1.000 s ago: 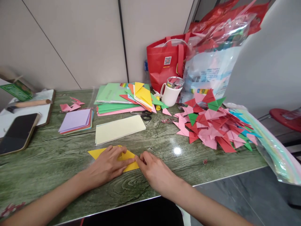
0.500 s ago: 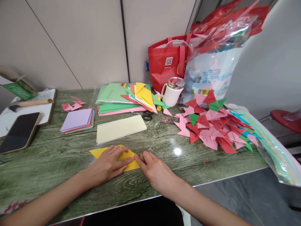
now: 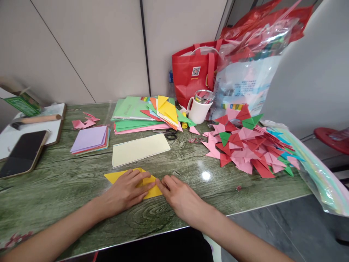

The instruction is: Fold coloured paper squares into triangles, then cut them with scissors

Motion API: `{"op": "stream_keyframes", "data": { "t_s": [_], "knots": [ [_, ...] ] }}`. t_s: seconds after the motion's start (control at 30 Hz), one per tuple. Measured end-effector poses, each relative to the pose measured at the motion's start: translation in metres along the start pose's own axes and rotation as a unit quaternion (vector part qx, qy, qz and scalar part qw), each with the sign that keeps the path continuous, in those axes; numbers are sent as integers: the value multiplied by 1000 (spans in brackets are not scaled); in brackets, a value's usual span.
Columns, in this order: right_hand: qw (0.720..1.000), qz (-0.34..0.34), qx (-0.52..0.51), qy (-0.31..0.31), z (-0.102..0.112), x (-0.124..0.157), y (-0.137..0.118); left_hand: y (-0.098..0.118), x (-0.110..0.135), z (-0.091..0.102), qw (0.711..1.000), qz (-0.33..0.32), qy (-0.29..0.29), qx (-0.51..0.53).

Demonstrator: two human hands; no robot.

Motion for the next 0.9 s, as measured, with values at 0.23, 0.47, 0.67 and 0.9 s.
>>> {"op": "stream_keyframes", "data": {
  "t_s": [0.23, 0.47, 0.67, 0.9],
  "knots": [
    [999, -5, 40, -1, -1, -4, -1, 2, -2, 1, 999, -8, -30, 7],
    [994, -18, 92, -56, 9, -11, -9, 1, -1, -1, 1000, 11, -16, -4],
    [987, -20, 147, -56, 5, -7, -11, 3, 1, 0, 997, 56, -47, -8],
    [987, -40, 139, -66, 8, -6, -15, 6, 0, -2, 995, 70, -62, -26]
  ]
}}
Point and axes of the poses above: each hand's wrist, its own x-axis away from the middle knuckle, its own z-axis out of the back of the hand, y = z × x, the point moved 1 cm from there along -x, towards the middle knuckle, and after that the axes turned 2 degrees about z, right-handed, at the moved point
